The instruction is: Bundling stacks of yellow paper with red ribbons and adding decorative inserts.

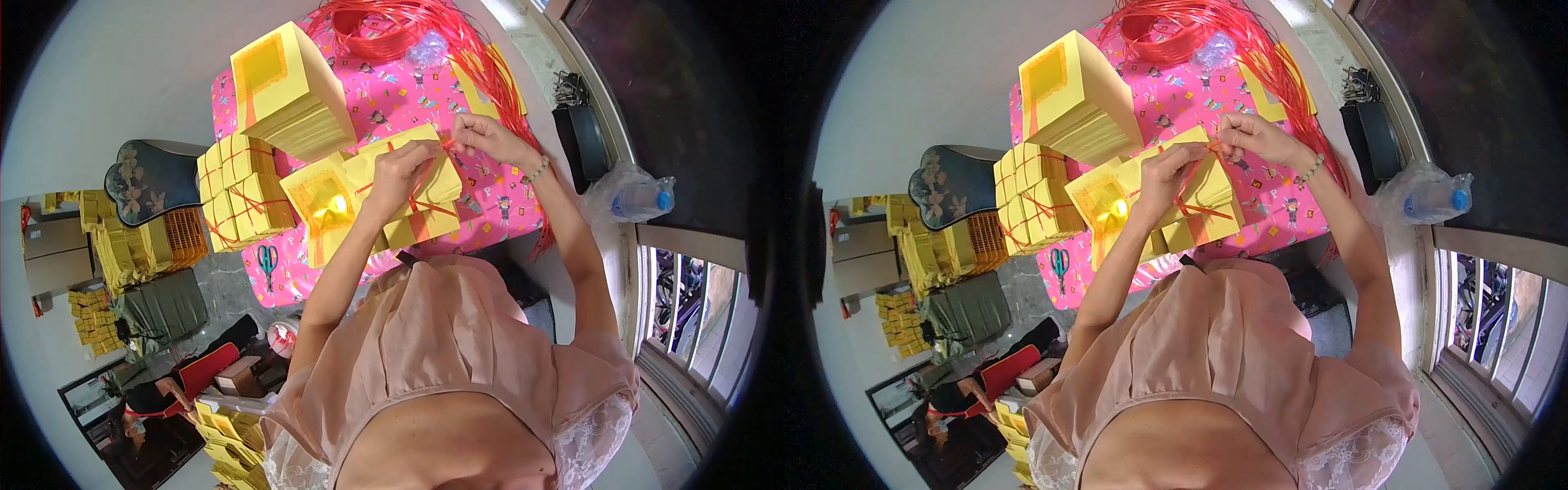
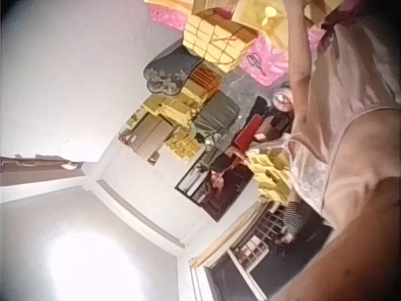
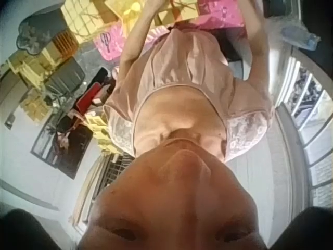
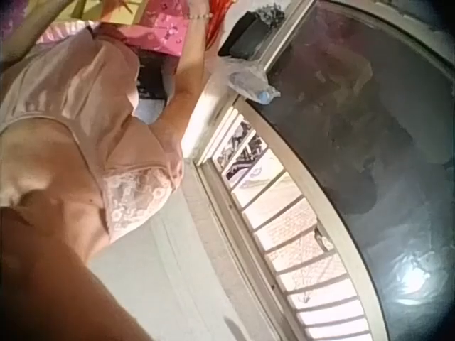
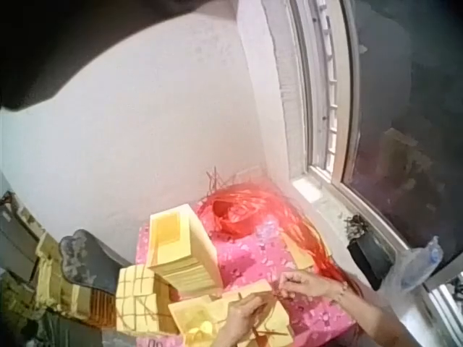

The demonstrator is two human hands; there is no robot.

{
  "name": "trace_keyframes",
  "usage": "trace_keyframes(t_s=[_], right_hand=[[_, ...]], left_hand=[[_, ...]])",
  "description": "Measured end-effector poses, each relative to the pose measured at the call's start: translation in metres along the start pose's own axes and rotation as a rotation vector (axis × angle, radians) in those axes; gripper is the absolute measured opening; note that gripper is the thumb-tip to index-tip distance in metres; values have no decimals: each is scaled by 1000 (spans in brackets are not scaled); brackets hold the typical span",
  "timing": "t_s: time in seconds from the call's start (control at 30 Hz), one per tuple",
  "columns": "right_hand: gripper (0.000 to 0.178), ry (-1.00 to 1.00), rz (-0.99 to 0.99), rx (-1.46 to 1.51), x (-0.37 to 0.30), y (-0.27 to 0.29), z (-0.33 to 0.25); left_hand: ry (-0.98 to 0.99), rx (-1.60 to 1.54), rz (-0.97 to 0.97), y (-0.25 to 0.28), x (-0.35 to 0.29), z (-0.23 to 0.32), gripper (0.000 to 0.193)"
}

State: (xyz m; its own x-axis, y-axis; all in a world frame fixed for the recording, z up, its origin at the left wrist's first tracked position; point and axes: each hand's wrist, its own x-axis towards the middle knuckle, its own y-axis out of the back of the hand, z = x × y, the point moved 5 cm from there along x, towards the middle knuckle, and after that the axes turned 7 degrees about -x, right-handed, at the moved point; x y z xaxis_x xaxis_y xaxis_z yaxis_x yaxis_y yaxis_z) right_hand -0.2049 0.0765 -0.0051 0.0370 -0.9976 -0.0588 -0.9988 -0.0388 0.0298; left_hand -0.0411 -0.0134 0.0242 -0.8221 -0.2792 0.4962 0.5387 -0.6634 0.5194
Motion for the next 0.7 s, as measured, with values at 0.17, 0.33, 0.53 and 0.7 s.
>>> trace_keyframes(t_s=[0.17, 0.33, 0.53, 0.7], right_hand=[[19, 53, 60, -215, -8, 12, 15], [13, 37, 142, -325, -16, 26, 39], [13, 128, 304, -402, -17, 22, 55], [16, -17, 363, -200, -12, 16, 80]], left_hand=[[48, -165, 30, -2, -1, 1, 19], [235, -405, 37, 0, -6, -18, 19], [344, -366, -75, 13, -17, -19, 20], [385, -567, -108, 13, -22, -19, 9]])
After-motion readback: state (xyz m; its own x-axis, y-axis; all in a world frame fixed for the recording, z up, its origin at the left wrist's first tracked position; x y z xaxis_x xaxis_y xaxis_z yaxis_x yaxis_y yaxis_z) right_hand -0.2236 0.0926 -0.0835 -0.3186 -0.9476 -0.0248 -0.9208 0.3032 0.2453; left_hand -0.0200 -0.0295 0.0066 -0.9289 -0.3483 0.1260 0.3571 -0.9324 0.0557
